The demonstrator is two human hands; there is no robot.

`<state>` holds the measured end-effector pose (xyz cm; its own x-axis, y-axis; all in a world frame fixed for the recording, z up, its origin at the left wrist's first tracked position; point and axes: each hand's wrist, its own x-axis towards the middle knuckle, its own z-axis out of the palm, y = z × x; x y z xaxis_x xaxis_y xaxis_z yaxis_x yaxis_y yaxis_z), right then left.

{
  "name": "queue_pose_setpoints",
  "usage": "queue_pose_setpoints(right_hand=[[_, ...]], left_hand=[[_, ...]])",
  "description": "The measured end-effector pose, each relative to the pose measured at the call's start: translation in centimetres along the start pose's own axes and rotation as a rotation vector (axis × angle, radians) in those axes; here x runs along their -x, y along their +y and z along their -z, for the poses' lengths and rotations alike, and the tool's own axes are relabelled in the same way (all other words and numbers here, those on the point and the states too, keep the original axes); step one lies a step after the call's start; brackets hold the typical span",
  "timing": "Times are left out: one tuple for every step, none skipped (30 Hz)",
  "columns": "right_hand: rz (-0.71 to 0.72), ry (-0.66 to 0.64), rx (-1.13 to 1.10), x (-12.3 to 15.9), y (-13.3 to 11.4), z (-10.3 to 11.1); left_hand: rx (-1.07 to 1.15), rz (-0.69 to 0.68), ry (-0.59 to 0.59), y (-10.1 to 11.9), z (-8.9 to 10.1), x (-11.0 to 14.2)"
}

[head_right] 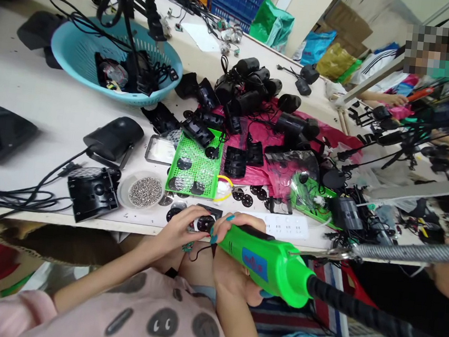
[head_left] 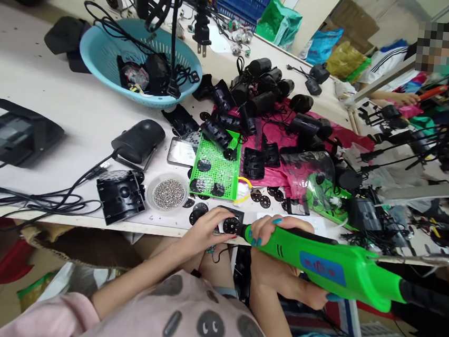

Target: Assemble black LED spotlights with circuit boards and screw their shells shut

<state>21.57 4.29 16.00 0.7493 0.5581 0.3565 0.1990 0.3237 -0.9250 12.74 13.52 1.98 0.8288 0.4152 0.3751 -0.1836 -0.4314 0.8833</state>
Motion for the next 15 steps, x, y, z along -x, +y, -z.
queue_pose_setpoints(right_hand=[[0.007,-0.012,-0.003,0.0,0.1,0.0],[0.018,-0.003,0.014,0.0,0.1,-0.1],[0.024,0.021,0.054,0.0,0.1,-0.2],[0.028,0.050,0.102,0.0,0.1,-0.4],[0.040,0.078,0.141,-0.1,0.1,-0.6],[0.060,0.096,0.158,-0.2,0.1,-0.8],[0.084,0.103,0.150,-0.3,0.1,-1.0],[0.108,0.101,0.119,-0.3,0.2,-1.1],[0.130,0.098,0.078,-0.4,0.2,-1.3],[0.148,0.098,0.041,-0.4,0.4,-1.3],[0.157,0.098,0.021,-0.4,0.5,-1.3],[0.164,0.096,0.018,-0.4,0.7,-1.2],[0.183,0.103,0.028,-0.3,0.9,-0.9],[0.210,0.104,0.059,-0.3,1.1,-0.6],[0.231,0.059,0.141,-0.3,1.3,-0.1]], left_hand=[[-0.003,-0.004,0.002,0.0,-0.1,0.0],[-0.006,-0.009,0.005,-0.1,-0.1,0.0],[-0.008,-0.017,0.010,-0.1,-0.2,-0.1],[-0.009,-0.025,0.016,-0.1,-0.2,-0.1],[-0.009,-0.031,0.021,-0.1,-0.2,-0.1],[-0.008,-0.032,0.026,-0.1,-0.3,-0.1],[-0.009,-0.029,0.027,-0.1,-0.3,-0.1],[-0.012,-0.022,0.024,-0.1,-0.2,-0.1],[-0.015,-0.014,0.020,0.0,-0.2,-0.1],[-0.019,-0.006,0.017,0.0,-0.2,-0.1],[-0.021,0.001,0.014,0.1,-0.2,-0.1],[-0.023,0.007,0.014,0.1,-0.2,-0.1],[-0.022,0.012,0.016,0.2,-0.3,-0.1],[-0.022,0.019,0.021,0.2,-0.4,0.0],[-0.022,0.026,0.027,0.2,-0.4,0.0]])
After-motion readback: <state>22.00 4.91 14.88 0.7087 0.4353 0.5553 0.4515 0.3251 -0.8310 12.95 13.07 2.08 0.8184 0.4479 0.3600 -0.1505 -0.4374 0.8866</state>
